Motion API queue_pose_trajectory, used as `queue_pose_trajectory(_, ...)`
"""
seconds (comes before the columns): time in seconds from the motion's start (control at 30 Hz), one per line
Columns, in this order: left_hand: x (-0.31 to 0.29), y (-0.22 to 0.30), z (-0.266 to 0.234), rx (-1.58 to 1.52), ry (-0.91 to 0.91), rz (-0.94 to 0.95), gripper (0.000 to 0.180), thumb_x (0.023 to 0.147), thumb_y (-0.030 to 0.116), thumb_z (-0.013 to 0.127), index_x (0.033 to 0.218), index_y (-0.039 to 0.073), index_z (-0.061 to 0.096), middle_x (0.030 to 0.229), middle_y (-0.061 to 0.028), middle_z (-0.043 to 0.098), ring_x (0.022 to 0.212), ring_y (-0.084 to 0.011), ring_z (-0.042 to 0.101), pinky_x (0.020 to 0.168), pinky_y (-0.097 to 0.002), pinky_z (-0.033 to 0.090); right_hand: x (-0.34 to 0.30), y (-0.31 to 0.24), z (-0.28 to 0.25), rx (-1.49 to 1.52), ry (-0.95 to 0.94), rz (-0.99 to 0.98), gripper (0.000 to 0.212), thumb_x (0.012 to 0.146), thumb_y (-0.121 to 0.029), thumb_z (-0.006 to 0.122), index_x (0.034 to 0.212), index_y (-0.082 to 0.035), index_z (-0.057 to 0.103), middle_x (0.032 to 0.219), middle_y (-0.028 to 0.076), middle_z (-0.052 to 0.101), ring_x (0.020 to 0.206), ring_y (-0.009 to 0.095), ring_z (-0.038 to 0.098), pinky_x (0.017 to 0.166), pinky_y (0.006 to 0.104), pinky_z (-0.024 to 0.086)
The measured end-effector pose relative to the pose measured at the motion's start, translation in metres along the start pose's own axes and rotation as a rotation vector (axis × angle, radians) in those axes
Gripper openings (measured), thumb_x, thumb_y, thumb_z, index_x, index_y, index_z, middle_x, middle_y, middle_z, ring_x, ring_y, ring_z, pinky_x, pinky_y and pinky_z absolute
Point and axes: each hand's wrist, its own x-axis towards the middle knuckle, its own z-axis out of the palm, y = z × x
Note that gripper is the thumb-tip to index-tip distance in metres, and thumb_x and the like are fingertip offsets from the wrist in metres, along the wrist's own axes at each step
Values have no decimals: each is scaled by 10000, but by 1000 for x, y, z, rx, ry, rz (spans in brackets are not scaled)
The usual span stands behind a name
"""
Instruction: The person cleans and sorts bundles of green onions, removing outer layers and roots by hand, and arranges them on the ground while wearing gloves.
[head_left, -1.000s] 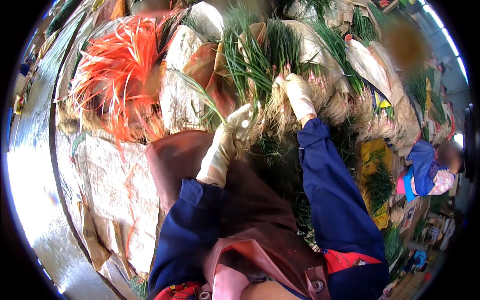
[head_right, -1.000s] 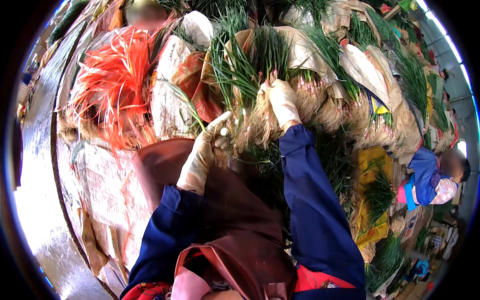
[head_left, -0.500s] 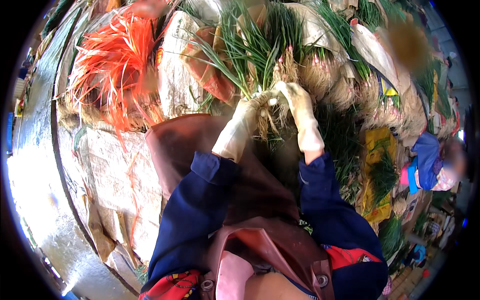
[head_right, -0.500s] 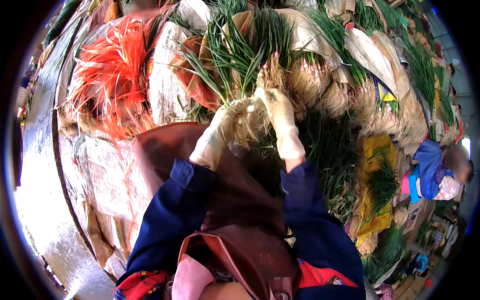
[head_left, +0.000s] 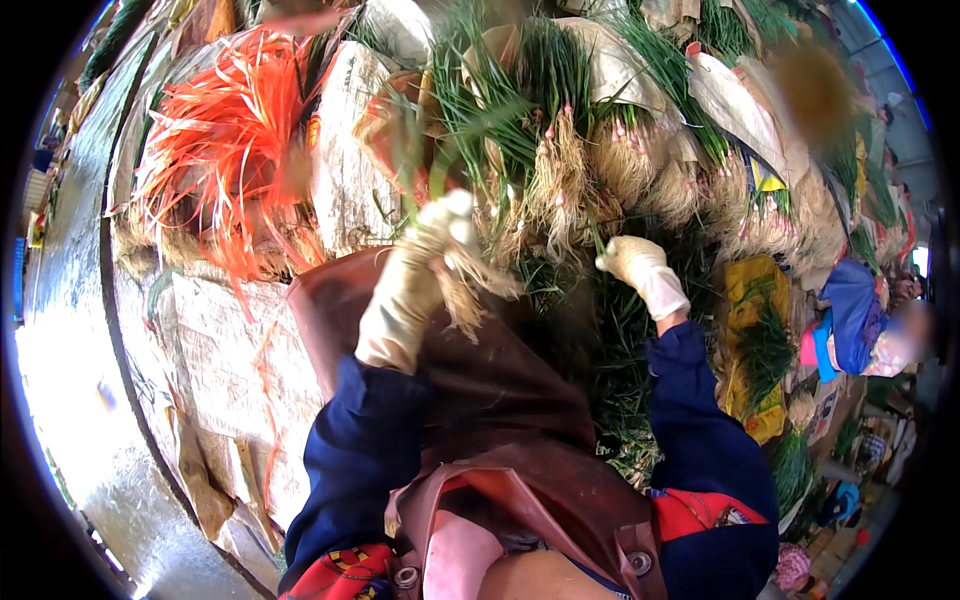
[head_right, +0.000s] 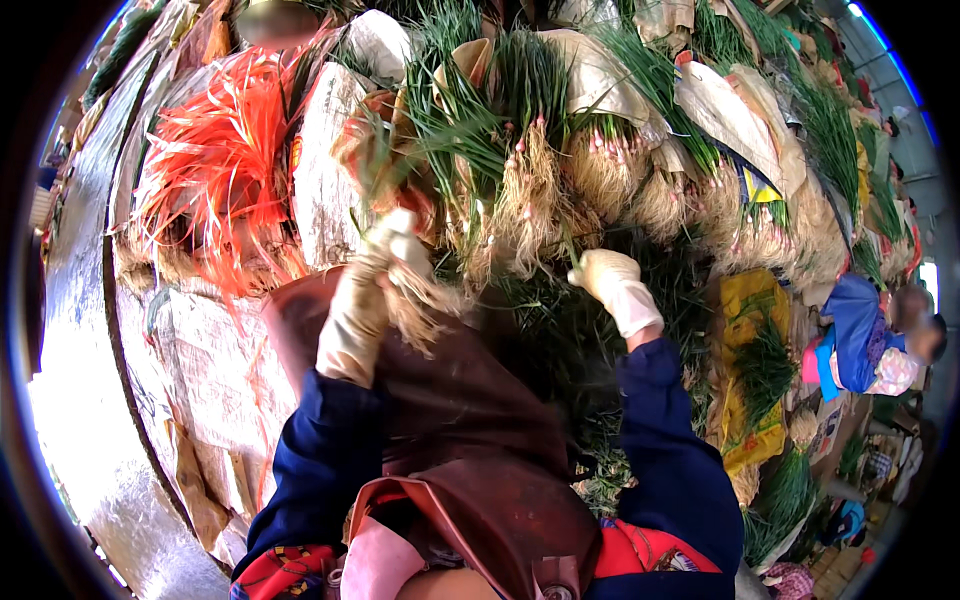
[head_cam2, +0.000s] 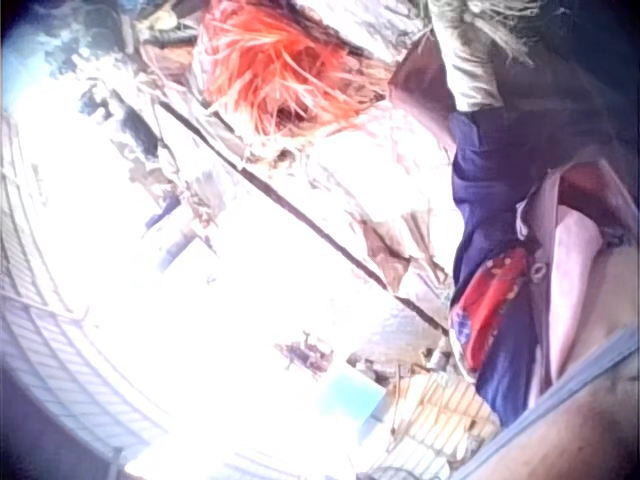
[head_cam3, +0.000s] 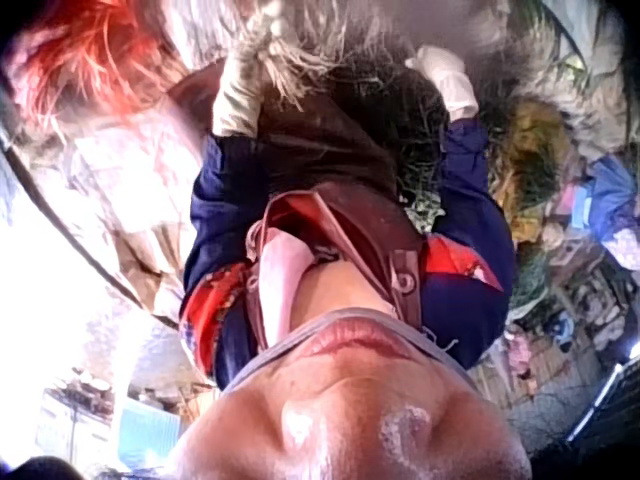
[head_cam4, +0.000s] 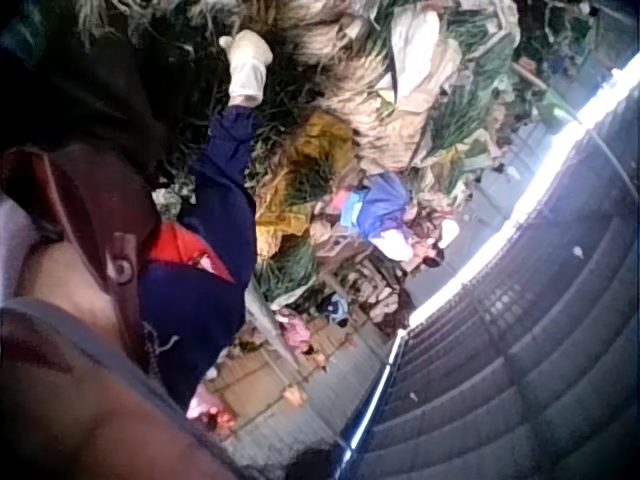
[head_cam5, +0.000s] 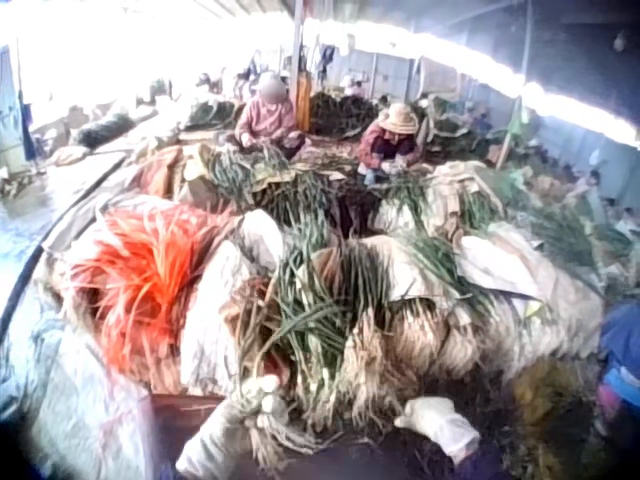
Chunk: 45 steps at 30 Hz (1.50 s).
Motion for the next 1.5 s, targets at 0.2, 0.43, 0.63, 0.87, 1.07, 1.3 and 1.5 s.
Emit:
queue_pose_trajectory(0.2, 24, 20, 3, 33, 41, -34, 442, 852, 297, 611, 1178, 14, 519, 696, 4, 526, 704, -164, 530, 668, -286, 444, 10, -82, -182, 731, 314, 281, 419, 856, -496, 511, 828, -95, 629, 681, 11, 601, 563, 143, 534, 562, 283, 398)
queue_pose_trajectory(0.43, 50, -16, -31, 406, 198, -171, 286, 856, 268, 603, 1102, 125, 624, 775, 22, 599, 496, -40, 360, 438, -166, 267, 50, -104, -173, 454, 8, 306, 335, 897, -372, 499, 982, -70, 617, 834, 13, 653, 653, 128, 625, 631, 278, 506)
queue_pose_trajectory(0.63, 55, -47, 3, 375, 91, -252, 237, 886, 221, 561, 1026, 41, 624, 794, -18, 639, 464, -57, 372, 396, -201, 325, -35, -138, -142, 620, 333, 59, 254, 761, -340, 664, 890, -122, 659, 822, 107, 629, 734, 270, 595, 687, 335, 469)
queue_pose_trajectory(0.87, 45, -78, -9, 339, 239, -290, 155, 765, 122, 705, 854, 8, 649, 687, -47, 621, 467, -68, 464, 402, -202, 350, 2, -97, -79, 1753, 324, 107, 238, 840, -252, 632, 896, -21, 612, 732, 29, 619, 571, 77, 512, 508, 207, 407)
queue_pose_trajectory(1.07, 29, -95, -24, 564, 305, -157, 131, 738, 109, 727, 784, 19, 643, 657, -21, 602, 473, -43, 451, 420, -186, 322, 21, -117, -97, 1291, 265, 165, 250, 824, -254, 642, 875, -11, 609, 664, 36, 595, 522, 126, 511, 516, 265, 417)
queue_pose_trajectory(1.3, 16, -75, -14, 464, 162, -506, 185, 761, 181, 705, 843, 22, 660, 634, 16, 583, 500, -57, 450, 454, -177, 330, -9, -105, -75, 1187, 335, 135, 185, 876, -231, 563, 812, -58, 561, 698, 25, 606, 521, 117, 513, 478, 260, 423)
queue_pose_trajectory(1.5, -34, -26, 24, 424, -151, -634, 260, 844, 209, 608, 1010, 9, 607, 695, 5, 527, 520, -108, 510, 513, -195, 448, -22, 17, 39, 1258, 183, 648, 297, 868, -264, 518, 904, 27, 563, 862, 123, 618, 778, 217, 599, 696, 296, 467)
